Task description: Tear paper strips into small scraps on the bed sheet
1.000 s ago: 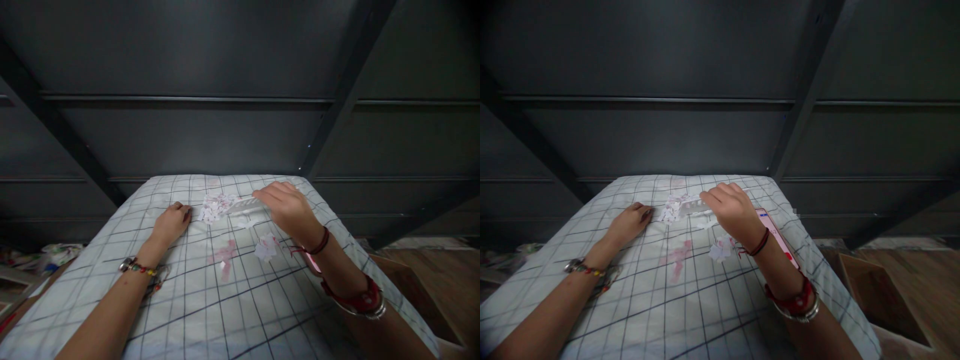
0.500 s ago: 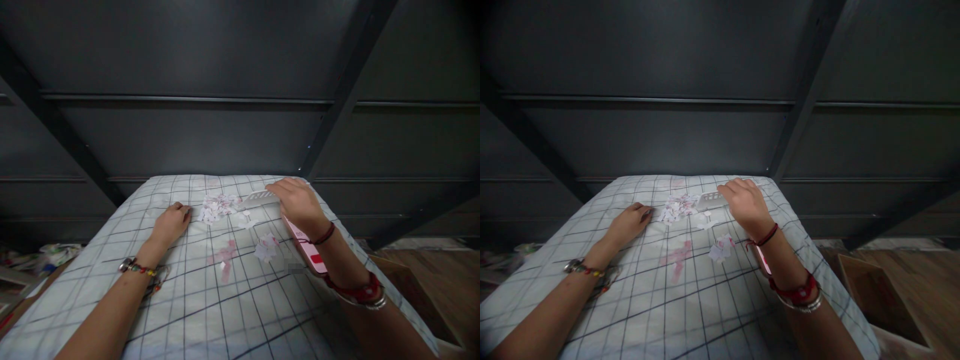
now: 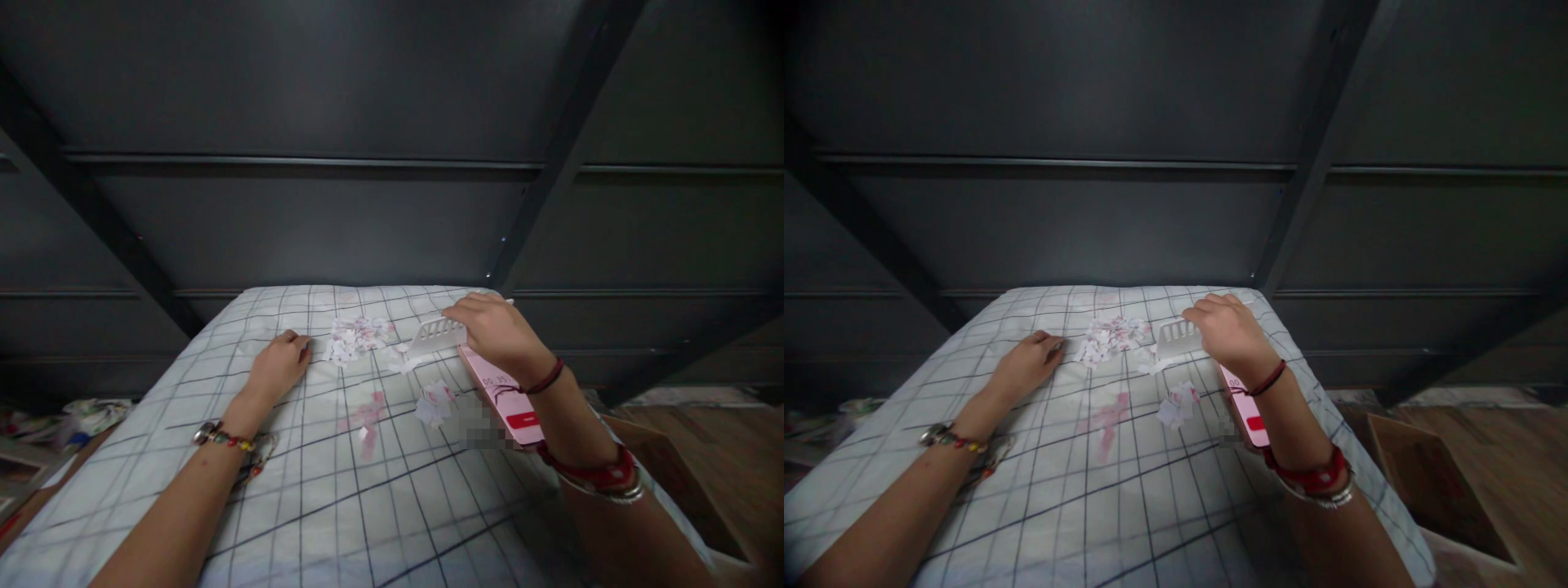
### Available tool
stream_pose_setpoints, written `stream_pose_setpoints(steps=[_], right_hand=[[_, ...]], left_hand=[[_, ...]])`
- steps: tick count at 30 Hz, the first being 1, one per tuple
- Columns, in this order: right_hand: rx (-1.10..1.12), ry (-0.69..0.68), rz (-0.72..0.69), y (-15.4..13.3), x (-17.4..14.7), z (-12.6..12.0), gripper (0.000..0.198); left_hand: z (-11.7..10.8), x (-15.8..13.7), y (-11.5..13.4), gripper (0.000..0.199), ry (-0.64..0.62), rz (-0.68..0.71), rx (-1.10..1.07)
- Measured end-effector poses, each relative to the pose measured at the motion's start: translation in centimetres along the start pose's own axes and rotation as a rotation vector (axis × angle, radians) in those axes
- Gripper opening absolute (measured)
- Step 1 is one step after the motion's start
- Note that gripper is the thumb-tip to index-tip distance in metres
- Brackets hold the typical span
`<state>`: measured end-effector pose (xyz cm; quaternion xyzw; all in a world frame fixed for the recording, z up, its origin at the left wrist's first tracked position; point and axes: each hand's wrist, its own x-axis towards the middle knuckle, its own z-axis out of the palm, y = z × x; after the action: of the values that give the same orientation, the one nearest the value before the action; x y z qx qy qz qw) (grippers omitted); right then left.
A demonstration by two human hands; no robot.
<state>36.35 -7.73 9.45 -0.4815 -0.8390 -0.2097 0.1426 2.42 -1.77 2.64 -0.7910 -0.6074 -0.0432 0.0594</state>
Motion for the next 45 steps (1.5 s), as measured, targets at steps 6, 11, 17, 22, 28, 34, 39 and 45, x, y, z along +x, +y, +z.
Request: stream_pose_setpoints(steps=[6,11,17,22,28,34,39,45], right_hand=[[-0.038,0.082,0.055,-0.2,0.0,0.2,0.042],[0.002,0.067,-0.007,-1.2,0.4,0.9,0.039],[0.033,0.133,-0.025,-1.2,0.3,0.6,0.044],[-0.007,0.089,-0.007,-0.9,0.2,0.7,0.040],[0.099,0.135,-0.139,-2.2,0.5,0.7,0.045],[0.049,0.218,-0.026,-1.8,0.4,1.0,0.045],[0.026,0.104,-0.034,-1.4,0.3,1.0,0.043],[0.009,0.076,-0.010,-0.7,0.0,-0.1,0.042]], left_hand=[[0.1,-0.1,0.1,0.039,0.015,-0.007,-0.009],[0.0,-0.1,0.0,0.039,0.021,0.004,-0.024],[0.0,0.0,0.0,0.039,0.001,-0.005,-0.003],[0.0,0.0,0.0,0.039,0.000,0.011,-0.020],[-0.2,0.1,0.1,0.039,0.003,0.012,-0.017],[-0.1,0.0,0.1,0.039,0.018,0.000,-0.023],[0.2,0.0,-0.1,0.038,0.038,0.002,-0.033],[0.2,0.1,-0.1,0.038,0.015,-0.001,-0.012]])
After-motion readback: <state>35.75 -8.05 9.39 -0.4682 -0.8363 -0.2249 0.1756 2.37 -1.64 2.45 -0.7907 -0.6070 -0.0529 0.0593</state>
